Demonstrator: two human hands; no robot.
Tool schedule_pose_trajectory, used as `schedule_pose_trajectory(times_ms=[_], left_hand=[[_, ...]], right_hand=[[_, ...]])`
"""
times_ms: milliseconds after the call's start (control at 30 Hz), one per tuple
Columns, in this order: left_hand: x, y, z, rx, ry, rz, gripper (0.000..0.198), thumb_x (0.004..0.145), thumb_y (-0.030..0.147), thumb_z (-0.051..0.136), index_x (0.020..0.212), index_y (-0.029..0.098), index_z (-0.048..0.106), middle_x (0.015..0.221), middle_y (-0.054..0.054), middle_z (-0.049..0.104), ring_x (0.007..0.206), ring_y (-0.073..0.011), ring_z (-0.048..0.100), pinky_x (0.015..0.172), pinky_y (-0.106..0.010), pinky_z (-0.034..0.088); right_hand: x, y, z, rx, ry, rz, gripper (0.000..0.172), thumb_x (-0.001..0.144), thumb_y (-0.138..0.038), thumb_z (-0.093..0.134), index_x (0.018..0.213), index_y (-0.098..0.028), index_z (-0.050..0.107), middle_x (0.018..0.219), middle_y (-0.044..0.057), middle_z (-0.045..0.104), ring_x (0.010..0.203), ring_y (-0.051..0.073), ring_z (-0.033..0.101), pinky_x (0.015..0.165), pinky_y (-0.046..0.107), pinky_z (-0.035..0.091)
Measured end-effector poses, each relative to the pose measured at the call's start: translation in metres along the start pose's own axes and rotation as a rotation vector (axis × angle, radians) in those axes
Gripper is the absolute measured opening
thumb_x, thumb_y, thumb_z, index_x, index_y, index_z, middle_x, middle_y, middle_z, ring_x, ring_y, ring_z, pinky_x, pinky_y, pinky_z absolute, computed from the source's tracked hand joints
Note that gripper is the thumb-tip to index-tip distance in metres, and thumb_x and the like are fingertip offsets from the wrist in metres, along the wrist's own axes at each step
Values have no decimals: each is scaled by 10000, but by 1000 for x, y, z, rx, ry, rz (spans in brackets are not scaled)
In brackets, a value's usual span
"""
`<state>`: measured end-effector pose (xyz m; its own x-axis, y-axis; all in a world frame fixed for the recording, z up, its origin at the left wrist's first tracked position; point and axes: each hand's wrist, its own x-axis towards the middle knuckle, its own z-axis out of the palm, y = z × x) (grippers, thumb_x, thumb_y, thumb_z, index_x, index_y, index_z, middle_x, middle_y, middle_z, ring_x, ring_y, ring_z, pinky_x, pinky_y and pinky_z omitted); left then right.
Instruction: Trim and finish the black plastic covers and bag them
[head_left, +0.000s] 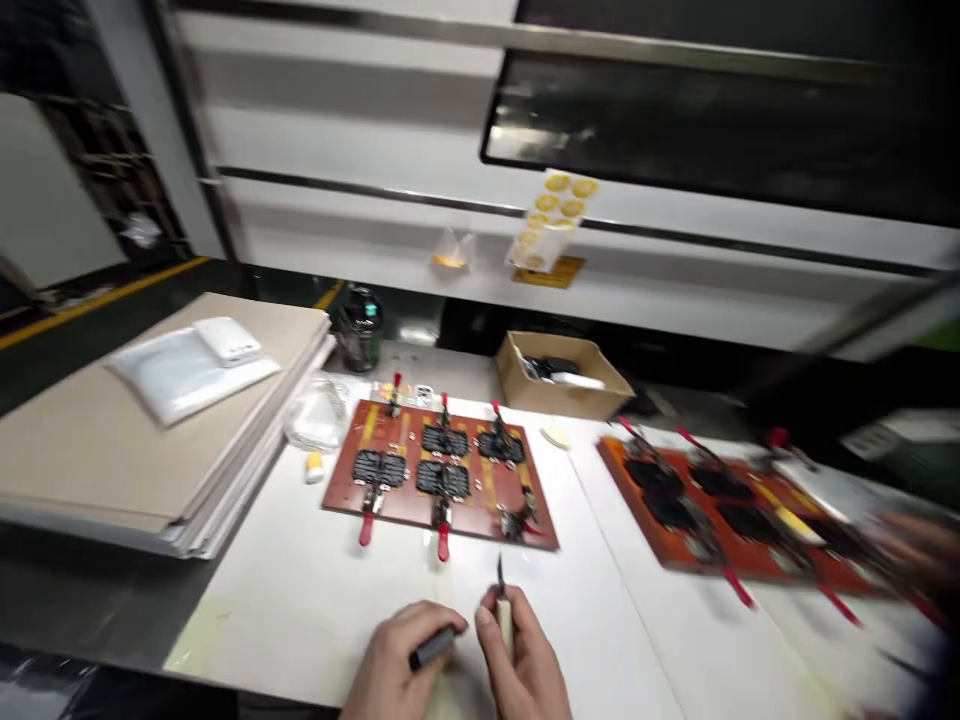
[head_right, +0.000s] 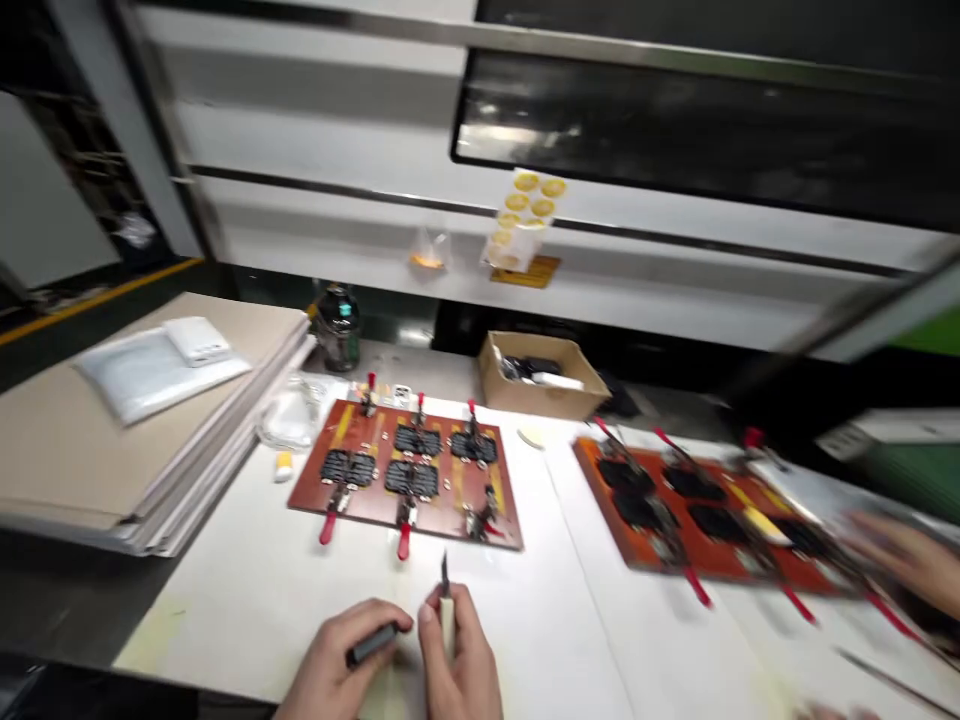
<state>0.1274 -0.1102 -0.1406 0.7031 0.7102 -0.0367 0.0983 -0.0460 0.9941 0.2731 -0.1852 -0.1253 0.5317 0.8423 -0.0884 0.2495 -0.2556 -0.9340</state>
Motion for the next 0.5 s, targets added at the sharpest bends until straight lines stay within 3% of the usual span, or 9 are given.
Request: schedule_pose_trajectory(times_ms=[167,333,500], left_hand=[[-6,-5,-5,5,-31,-61,236,1020,366,512,1129,249,686,1173,-47,706,1101,-180,653,958,-228,481],[-3,-13,2,31,-111,-42,286,1025,346,511,1244,243,664,1280,-76,679,1160,-198,641,1008,-266,505],[4,-12,11,108,-158,16,320,1013,224,477,1285,251,642,1308,-83,663,1172,-193,639,1014,-286,526]], right_hand=[[-20,8,6,90,4,64,392,970,-587,531,1046,-207,592,975,50,655,956,206,620,867,262,491],[-36,7,6,126,-30,80,378,977,-583,529,1073,-221,578,916,4,619,855,171,578,799,247,456],[-31,9,-2,133,-62,72,378,994,-586,499,1104,-227,546,955,6,607,880,168,579,796,250,455]])
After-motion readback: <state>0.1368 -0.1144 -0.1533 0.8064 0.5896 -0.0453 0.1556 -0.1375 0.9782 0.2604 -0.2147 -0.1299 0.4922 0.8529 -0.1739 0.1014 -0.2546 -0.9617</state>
